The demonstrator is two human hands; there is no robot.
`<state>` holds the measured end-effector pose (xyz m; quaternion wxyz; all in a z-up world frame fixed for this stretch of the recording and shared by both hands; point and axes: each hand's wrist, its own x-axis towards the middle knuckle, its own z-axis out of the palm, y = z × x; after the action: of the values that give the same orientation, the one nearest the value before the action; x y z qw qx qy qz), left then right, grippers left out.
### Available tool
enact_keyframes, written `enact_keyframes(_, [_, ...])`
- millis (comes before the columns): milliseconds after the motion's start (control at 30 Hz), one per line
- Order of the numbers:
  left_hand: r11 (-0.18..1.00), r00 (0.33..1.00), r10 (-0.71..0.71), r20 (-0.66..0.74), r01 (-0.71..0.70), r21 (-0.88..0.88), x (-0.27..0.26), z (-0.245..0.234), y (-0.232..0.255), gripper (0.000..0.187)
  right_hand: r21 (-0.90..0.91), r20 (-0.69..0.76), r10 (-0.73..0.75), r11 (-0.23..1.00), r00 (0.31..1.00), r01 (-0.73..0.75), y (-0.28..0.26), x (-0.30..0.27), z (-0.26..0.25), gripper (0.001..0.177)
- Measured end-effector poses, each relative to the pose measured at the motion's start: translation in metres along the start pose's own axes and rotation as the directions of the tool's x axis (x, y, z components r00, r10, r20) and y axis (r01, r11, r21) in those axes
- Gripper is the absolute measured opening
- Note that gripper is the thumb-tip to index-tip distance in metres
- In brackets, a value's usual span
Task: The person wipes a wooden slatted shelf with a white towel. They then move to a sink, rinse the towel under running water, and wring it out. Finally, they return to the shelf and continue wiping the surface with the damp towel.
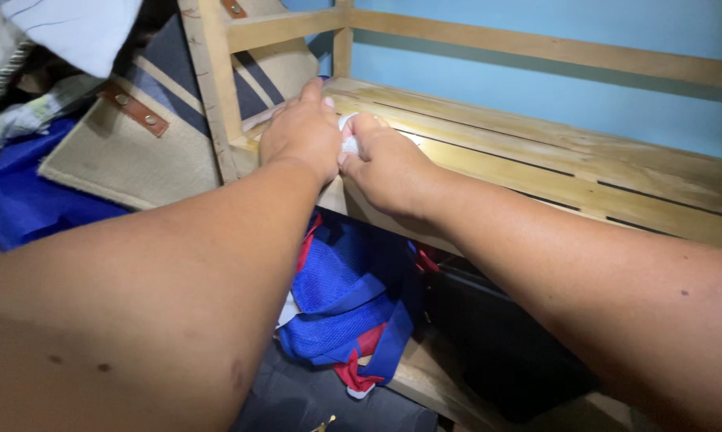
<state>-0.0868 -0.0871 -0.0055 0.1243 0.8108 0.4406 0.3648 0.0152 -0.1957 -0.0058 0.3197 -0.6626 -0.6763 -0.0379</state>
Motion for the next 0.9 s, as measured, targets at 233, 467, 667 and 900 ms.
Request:
enact_keyframes(233, [0.994,0.986,-0.063,0.152,0.049,0.097,-0.002,-0.009,0.011,0.055,-0.083,0.006,-0.059,0.995,0.998,0.059,0.002,-0.038,-0.04,0.037])
enact_keyframes(467, [0.953,0.961,-0.066,0.268,-0.019,0.302,0.031,0.02,-0.005,0.056,-0.04,0.014,0.138,0.99,0.99,-0.137,0.045,-0.16,-0.148,0.035])
enact_keyframes(667, [0.935,0.954,0.117,0.278,-0.2,0.294,0.012,0.033,0.041,0.06,0.226,-0.021,0.64,0.752,0.768,-0.62,0.069,-0.284,-0.243,0.036])
enact_keyframes(900, [0.922,0.847,0.277,0.453,-0.367,0.123,-0.046,0.08,0.153,0.078,0.968,0.055,0.601,0.164,0.797,-0.19,0.109,-0.27,-0.289,0.038])
